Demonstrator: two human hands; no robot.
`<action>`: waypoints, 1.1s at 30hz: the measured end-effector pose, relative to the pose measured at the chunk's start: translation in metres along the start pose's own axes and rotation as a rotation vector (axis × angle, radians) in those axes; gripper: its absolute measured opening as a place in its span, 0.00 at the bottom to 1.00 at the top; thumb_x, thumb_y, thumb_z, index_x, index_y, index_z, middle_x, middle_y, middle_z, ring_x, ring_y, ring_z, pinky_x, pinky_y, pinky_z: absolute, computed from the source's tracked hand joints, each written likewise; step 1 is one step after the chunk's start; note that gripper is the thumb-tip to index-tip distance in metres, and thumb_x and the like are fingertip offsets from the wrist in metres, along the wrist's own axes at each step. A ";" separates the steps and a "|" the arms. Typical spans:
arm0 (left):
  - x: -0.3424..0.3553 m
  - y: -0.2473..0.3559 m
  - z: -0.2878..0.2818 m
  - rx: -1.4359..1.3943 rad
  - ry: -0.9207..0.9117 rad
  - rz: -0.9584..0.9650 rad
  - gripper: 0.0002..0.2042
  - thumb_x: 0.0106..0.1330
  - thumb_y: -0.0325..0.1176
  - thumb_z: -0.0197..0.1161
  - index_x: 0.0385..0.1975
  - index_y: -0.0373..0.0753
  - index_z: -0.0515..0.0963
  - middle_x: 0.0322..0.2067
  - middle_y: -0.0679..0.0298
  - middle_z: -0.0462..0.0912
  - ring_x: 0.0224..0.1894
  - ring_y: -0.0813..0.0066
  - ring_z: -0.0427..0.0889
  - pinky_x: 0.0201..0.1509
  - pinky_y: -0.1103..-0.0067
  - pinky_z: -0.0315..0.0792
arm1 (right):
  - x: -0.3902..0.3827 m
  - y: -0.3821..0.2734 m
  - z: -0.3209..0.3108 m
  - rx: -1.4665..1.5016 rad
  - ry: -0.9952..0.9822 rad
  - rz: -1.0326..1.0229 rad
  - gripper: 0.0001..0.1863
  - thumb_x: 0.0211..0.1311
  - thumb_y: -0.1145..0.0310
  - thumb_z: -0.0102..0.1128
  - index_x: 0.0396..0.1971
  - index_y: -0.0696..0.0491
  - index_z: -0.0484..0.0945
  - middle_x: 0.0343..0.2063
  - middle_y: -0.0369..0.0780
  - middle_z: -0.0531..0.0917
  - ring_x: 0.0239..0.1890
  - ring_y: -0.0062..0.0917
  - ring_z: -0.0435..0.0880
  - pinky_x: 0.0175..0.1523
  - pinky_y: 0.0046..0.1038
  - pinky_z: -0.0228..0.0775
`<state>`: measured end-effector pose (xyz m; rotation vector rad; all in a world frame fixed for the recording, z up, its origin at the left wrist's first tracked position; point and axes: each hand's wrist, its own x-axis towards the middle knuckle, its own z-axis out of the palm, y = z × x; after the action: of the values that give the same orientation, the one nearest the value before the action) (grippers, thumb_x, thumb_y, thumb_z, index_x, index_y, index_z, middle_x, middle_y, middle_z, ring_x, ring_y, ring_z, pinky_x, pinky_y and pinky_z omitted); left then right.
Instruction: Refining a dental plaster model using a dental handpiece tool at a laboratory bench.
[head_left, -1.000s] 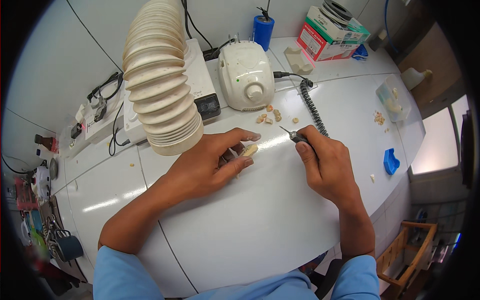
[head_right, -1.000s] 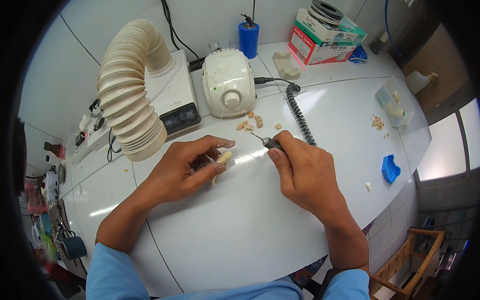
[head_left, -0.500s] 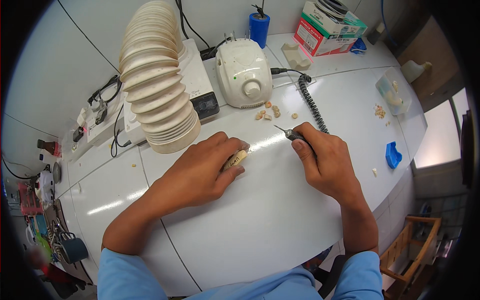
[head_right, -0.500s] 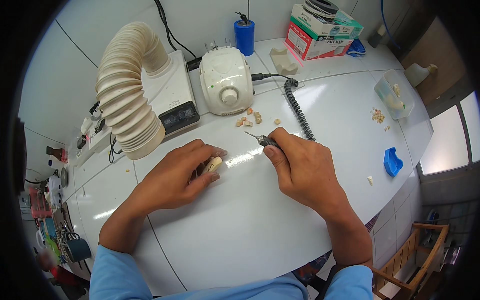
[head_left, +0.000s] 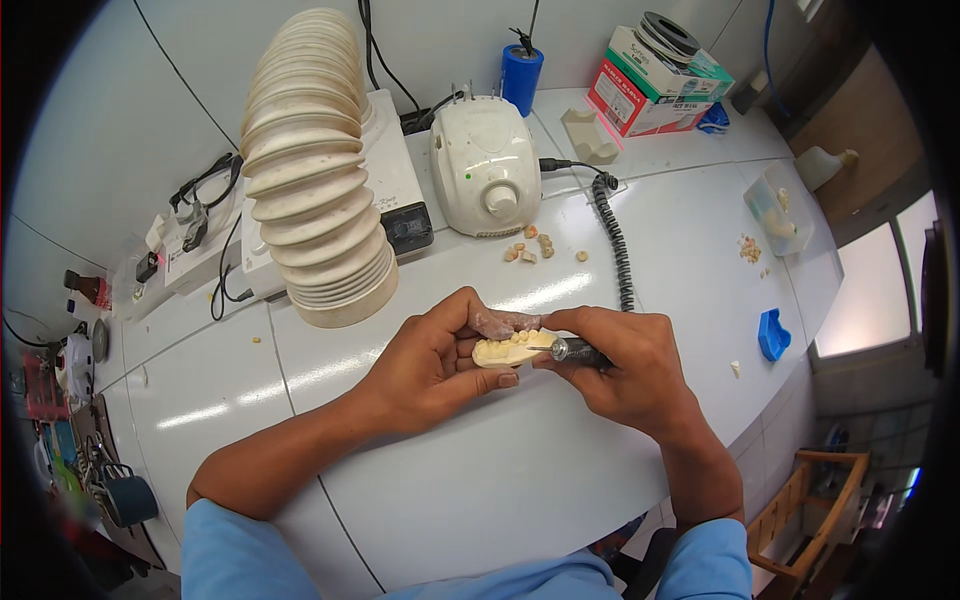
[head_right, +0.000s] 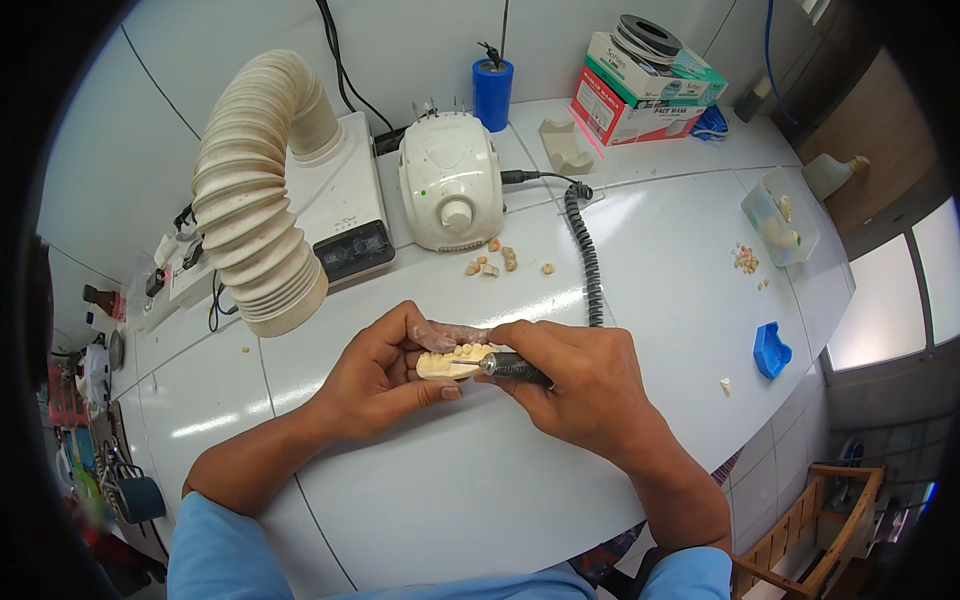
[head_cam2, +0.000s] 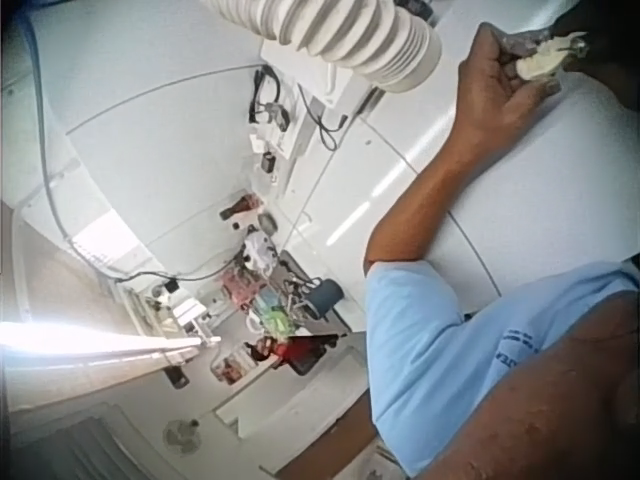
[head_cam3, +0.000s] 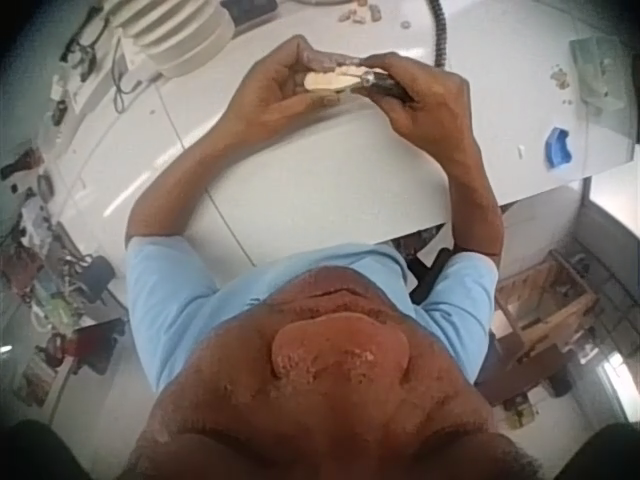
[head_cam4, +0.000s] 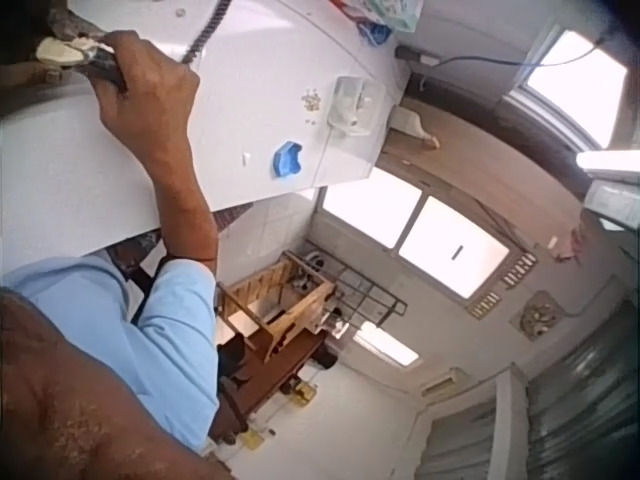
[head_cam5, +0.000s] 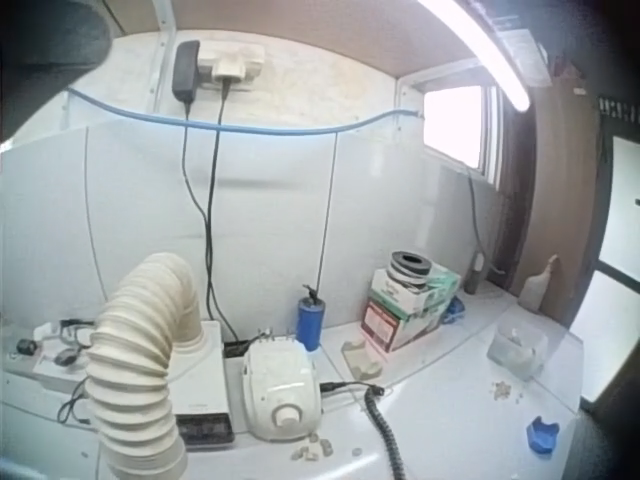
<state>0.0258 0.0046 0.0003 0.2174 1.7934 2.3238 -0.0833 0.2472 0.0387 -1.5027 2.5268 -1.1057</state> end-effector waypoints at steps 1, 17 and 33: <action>-0.001 0.000 0.001 -0.019 -0.017 -0.026 0.19 0.75 0.13 0.66 0.57 0.37 0.67 0.76 0.43 0.71 0.75 0.61 0.78 0.77 0.71 0.80 | 0.000 0.001 0.000 0.006 -0.001 -0.030 0.18 0.60 0.68 0.83 0.50 0.51 0.90 0.32 0.38 0.93 0.29 0.32 0.92 0.33 0.32 0.79; 0.000 0.023 0.003 0.611 -0.110 0.121 0.38 0.64 0.29 0.84 0.72 0.37 0.68 0.66 0.51 0.79 0.72 0.55 0.83 0.72 0.66 0.86 | -0.001 0.001 0.000 -0.059 -0.044 0.043 0.16 0.58 0.68 0.85 0.43 0.51 0.86 0.32 0.38 0.91 0.29 0.32 0.92 0.31 0.33 0.78; 0.001 0.019 -0.012 0.344 -0.052 0.081 0.38 0.72 0.15 0.70 0.79 0.37 0.61 0.72 0.51 0.69 0.75 0.56 0.80 0.79 0.67 0.80 | 0.001 -0.010 0.000 -0.201 -0.214 -0.064 0.18 0.67 0.52 0.80 0.42 0.50 0.85 0.24 0.34 0.80 0.23 0.30 0.83 0.26 0.36 0.69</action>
<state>0.0211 -0.0115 0.0156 0.4031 2.1847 2.0214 -0.0766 0.2437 0.0445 -1.6564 2.5184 -0.6682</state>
